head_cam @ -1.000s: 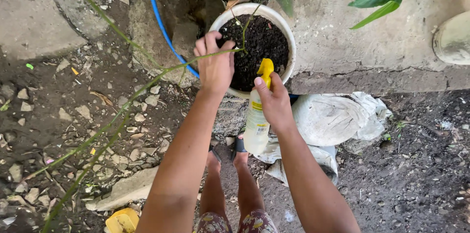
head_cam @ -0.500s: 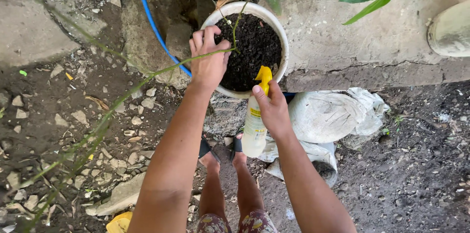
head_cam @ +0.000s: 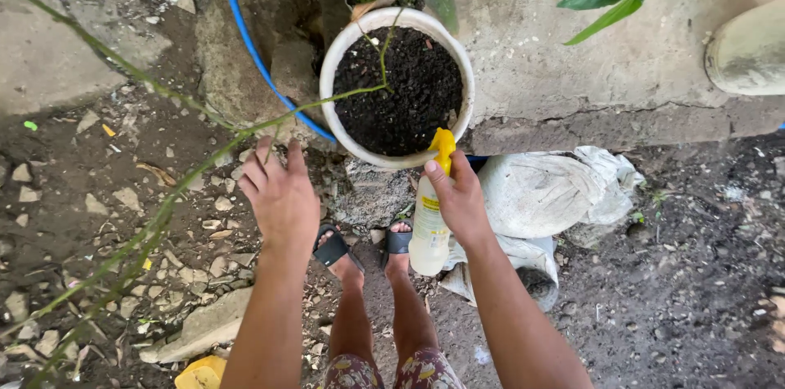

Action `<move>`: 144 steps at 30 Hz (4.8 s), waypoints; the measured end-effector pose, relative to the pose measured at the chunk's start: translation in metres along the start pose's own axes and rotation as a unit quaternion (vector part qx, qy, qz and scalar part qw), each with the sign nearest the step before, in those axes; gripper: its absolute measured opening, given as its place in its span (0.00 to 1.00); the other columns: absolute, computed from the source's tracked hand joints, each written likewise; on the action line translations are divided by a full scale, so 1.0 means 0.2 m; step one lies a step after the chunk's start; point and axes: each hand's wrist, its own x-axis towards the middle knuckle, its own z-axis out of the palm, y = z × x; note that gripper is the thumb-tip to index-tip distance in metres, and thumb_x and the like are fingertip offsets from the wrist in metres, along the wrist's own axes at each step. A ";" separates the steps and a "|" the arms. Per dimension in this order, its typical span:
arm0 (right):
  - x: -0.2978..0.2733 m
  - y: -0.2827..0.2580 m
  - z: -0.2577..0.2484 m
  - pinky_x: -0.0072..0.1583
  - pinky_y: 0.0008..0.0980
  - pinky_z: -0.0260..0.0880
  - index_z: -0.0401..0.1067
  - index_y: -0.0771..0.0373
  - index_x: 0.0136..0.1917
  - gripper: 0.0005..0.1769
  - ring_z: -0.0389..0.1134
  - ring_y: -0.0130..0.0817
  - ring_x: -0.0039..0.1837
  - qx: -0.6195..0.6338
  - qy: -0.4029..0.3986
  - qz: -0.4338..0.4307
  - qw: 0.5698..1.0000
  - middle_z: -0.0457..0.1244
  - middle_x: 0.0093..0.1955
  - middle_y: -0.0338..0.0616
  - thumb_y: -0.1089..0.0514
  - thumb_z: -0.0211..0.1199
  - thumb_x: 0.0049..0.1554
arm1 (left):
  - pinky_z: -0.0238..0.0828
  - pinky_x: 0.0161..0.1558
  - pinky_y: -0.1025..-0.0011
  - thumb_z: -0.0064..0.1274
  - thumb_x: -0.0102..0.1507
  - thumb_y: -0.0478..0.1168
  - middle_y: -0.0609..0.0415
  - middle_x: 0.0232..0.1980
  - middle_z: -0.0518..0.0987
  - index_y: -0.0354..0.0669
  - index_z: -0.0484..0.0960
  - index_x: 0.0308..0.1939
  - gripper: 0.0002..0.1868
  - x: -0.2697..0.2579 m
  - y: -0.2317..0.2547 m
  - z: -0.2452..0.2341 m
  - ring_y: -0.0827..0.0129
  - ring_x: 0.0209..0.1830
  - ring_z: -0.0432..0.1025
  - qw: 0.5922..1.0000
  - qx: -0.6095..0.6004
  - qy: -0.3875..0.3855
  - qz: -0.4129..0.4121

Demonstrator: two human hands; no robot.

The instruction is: Digging soil with a trowel to fill a container and then treating potted plants using a spray bottle.

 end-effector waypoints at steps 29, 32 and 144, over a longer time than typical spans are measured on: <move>-0.03 0.07 -0.19 0.47 0.28 0.72 0.65 0.64 0.62 0.19 0.69 0.26 0.45 0.105 0.039 0.002 0.994 0.67 0.47 0.40 0.50 0.60 0.64 | 0.65 0.55 0.59 0.67 0.50 0.34 0.50 0.48 0.71 0.43 0.85 0.42 0.16 0.53 0.67 0.01 0.55 0.52 0.65 0.928 -0.261 -0.021 0.267; -0.03 0.05 -0.19 0.47 0.28 0.72 0.65 0.64 0.62 0.20 0.68 0.26 0.45 0.096 0.034 0.007 0.995 0.67 0.46 0.40 0.49 0.60 0.64 | 0.65 0.56 0.59 0.66 0.52 0.34 0.52 0.47 0.72 0.44 0.85 0.40 0.12 0.46 0.61 -0.02 0.56 0.52 0.66 0.929 -0.256 -0.022 0.266; 0.13 -0.16 0.26 0.49 0.32 0.74 0.63 0.64 0.68 0.27 0.71 0.30 0.46 0.131 0.016 0.004 0.991 0.65 0.57 0.43 0.49 0.61 0.62 | 0.66 0.62 0.62 0.63 0.74 0.40 0.64 0.62 0.76 0.48 0.85 0.51 0.04 0.81 0.03 0.18 0.68 0.61 0.70 0.911 -0.324 0.242 0.082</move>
